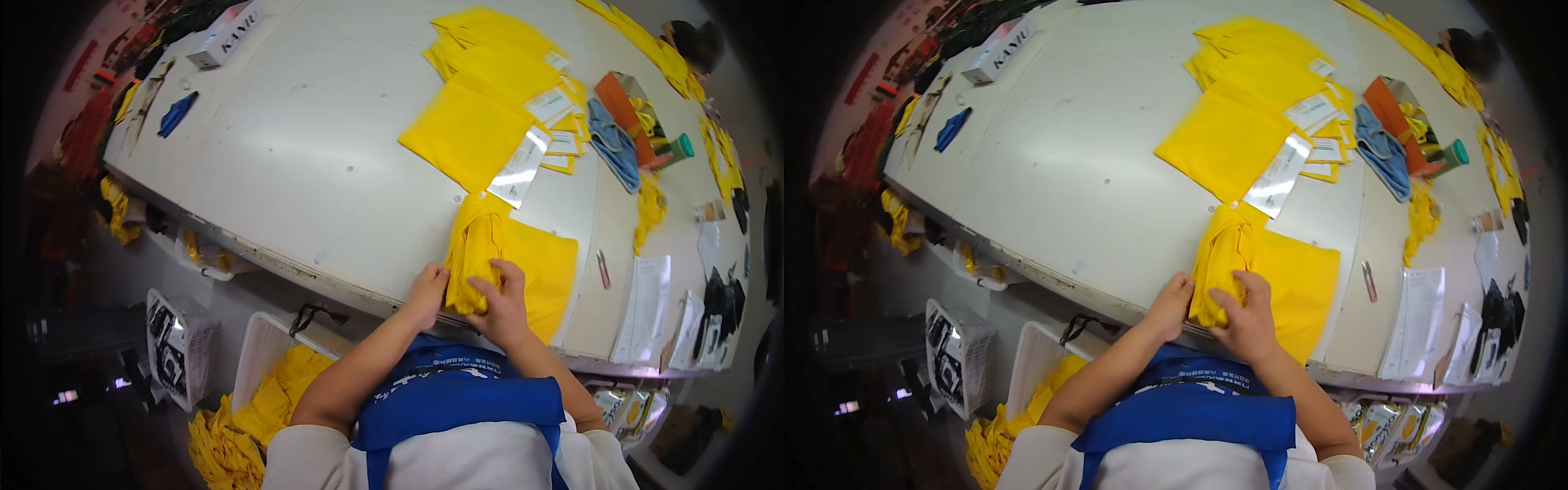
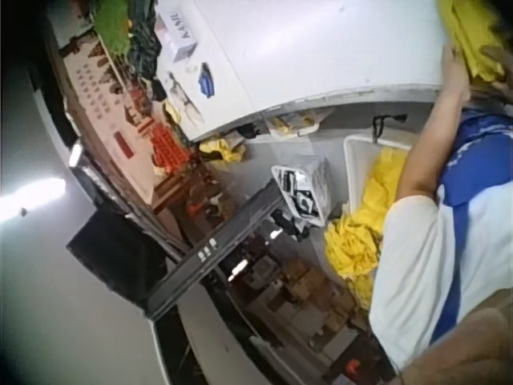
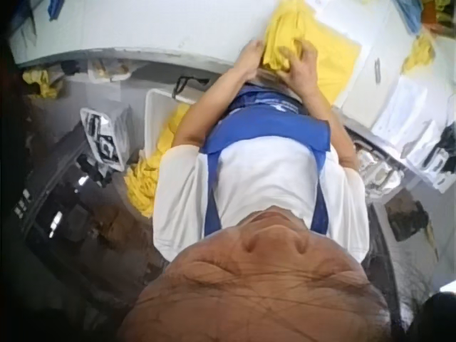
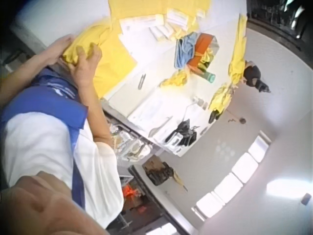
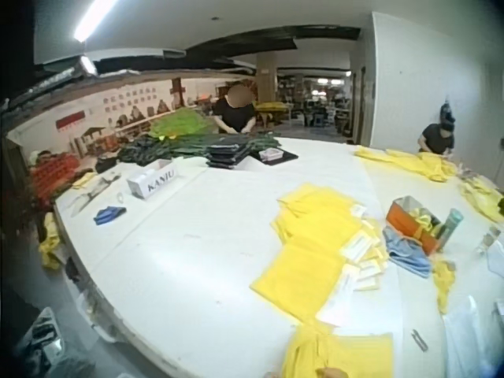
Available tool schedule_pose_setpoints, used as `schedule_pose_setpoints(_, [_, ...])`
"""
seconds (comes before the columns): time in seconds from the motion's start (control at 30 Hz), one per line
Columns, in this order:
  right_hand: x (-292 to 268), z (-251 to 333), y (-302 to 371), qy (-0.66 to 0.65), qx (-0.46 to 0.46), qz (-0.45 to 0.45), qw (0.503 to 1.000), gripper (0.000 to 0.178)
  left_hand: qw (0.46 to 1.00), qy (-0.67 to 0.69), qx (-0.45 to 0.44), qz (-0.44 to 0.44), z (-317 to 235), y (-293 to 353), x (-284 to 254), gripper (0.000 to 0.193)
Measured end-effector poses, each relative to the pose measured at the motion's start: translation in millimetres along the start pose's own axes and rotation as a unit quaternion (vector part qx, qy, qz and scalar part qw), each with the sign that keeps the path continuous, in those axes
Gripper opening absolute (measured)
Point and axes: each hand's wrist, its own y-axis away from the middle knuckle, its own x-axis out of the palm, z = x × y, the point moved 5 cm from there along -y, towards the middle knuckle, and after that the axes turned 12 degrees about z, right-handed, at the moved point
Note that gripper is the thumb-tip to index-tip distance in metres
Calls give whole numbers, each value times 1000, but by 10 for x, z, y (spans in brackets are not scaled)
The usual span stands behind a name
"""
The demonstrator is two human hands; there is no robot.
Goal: The person folds a yellow t-shirt on a white table, aligns the edges, and folds it into a compact rectangle. They then use a small tool to cut a tag or string from the folded shirt and place it on a growing stack of similar folded shirts.
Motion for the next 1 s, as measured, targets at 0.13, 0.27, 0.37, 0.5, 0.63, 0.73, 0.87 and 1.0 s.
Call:
schedule_pose_setpoints(0.13, [-98,-242,-5,-53,125,-51,989,50,996,46,16,71,-107,13,-34,16])
schedule_pose_setpoints(0.27, [-90,-416,62,-85,185,-77,976,47,993,51,18,110,-126,5,-61,26])
schedule_pose_setpoints(0.37, [-31,-201,49,-25,132,-64,989,50,993,4,-6,119,-68,9,-108,27])
schedule_pose_setpoints(0.5, [86,274,-139,34,8,48,998,57,994,-52,52,77,-12,2,-148,28])
schedule_pose_setpoints(0.63, [173,175,-234,107,-10,118,987,40,954,-283,88,-34,-216,110,-256,39])
schedule_pose_setpoints(0.73, [368,87,-294,162,-27,179,970,28,896,-420,124,-75,-441,301,-82,44])
schedule_pose_setpoints(0.87, [706,-38,-447,196,-39,266,943,21,858,-475,163,-108,-459,342,-51,47])
schedule_pose_setpoints(1.0, [720,-199,-538,51,-1,341,939,30,840,-517,127,-109,-611,380,-180,46])
